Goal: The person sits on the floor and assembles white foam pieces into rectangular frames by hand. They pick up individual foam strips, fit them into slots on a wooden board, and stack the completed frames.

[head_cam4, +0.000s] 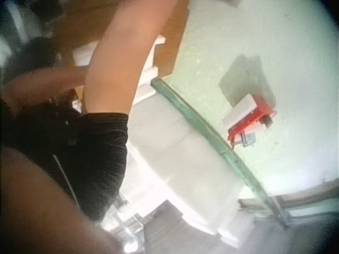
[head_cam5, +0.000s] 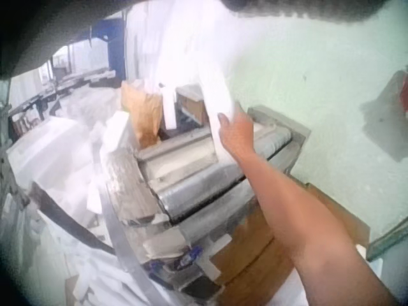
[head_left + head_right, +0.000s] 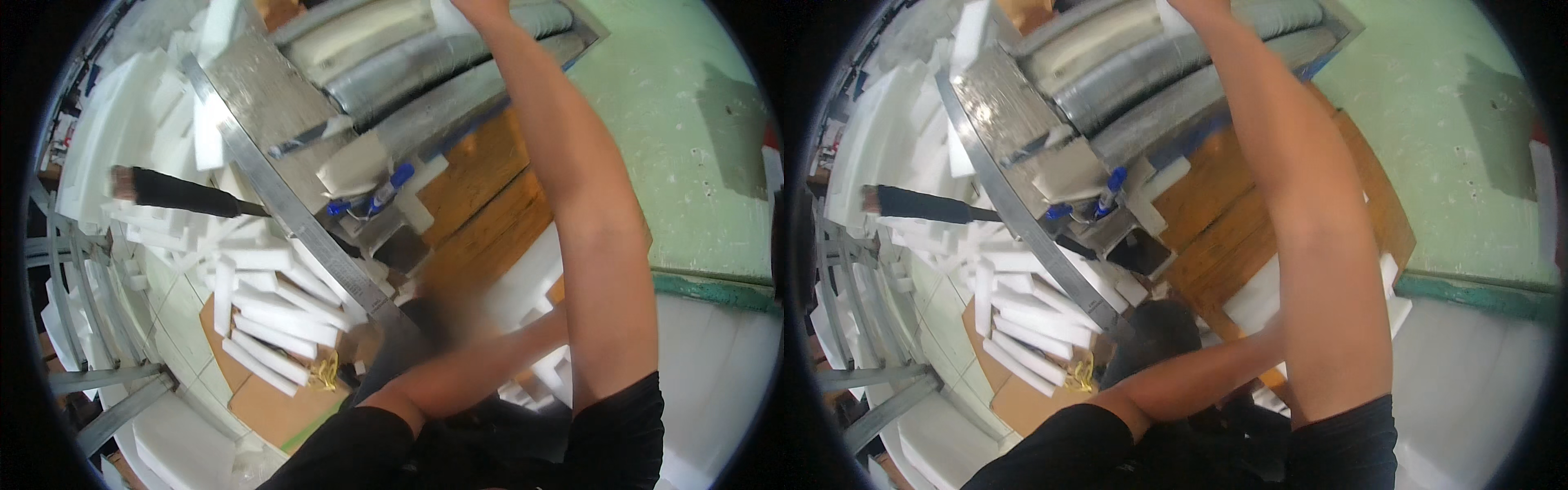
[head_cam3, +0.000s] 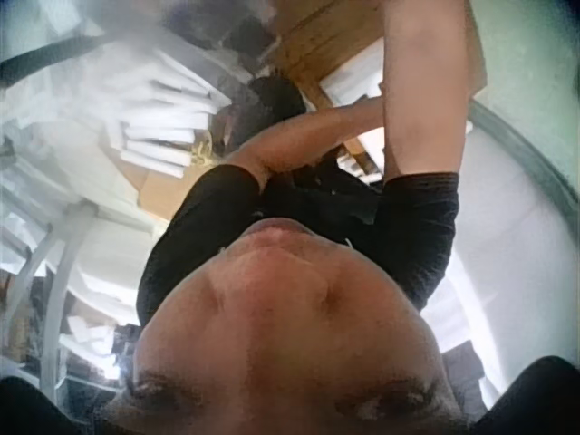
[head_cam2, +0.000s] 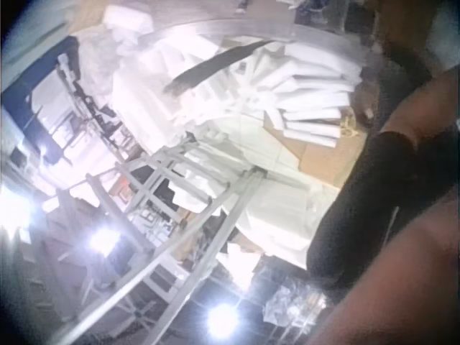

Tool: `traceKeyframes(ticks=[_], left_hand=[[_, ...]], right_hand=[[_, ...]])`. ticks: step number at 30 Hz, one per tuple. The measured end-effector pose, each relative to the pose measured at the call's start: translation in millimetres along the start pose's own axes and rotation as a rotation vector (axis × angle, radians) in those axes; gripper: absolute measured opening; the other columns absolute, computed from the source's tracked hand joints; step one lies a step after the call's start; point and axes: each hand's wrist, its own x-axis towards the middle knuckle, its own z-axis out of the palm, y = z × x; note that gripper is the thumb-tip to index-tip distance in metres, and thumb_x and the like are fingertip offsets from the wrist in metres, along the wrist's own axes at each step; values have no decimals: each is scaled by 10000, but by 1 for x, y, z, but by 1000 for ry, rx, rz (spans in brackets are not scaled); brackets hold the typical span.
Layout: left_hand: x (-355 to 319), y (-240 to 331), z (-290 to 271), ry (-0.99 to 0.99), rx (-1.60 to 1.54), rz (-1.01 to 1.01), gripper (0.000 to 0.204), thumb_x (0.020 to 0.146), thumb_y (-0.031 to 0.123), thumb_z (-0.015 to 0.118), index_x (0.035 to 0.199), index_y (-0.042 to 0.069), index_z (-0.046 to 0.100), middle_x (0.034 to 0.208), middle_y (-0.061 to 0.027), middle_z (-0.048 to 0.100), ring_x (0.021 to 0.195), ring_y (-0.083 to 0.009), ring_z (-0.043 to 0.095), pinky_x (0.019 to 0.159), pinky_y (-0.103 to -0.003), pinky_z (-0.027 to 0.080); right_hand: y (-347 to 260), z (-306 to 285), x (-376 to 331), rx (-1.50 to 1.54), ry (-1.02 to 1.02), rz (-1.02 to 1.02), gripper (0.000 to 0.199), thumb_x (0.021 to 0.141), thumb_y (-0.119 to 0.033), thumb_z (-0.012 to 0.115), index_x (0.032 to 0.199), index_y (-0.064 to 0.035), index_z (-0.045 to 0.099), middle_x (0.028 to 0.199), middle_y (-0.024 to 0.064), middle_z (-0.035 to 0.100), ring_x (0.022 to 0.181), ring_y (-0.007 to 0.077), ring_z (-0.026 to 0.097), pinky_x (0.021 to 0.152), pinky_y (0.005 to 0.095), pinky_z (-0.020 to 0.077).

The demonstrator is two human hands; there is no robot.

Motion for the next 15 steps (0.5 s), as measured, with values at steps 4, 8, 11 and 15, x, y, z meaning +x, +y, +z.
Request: traceKeyframes(ticks=[4,8,11,15], left_hand=[[8,-4,13,-165,80,-8,483,914,327,702,1314,67,632,1303,-179,655,1219,-358,612,1010,-470,481],[11,-7,9,-269,212,-64,513,910,337,713,1327,56,616,1333,-185,635,1245,-356,591,1033,-471,464],[24,20,10,-455,379,-184,428,899,320,682,1233,56,638,1240,-196,663,1165,-379,626,975,-493,495],[28,62,-15,-592,516,-336,365,877,313,676,1104,32,624,1136,-205,651,1121,-384,635,960,-516,502]], right_hand=[[43,-57,3,686,-62,589,409,1060,-282,611,1326,29,602,1192,139,705,1022,225,687,888,375,542],[13,-142,-26,1018,-368,867,377,1082,-379,532,1257,-54,612,1015,93,716,865,214,704,757,367,595],[19,-206,-47,1016,-471,823,407,1040,-433,591,1187,-54,601,905,80,666,748,212,643,670,356,551],[6,-265,-77,973,-469,859,457,996,-443,640,1234,-59,575,888,72,620,712,191,569,654,347,485]])
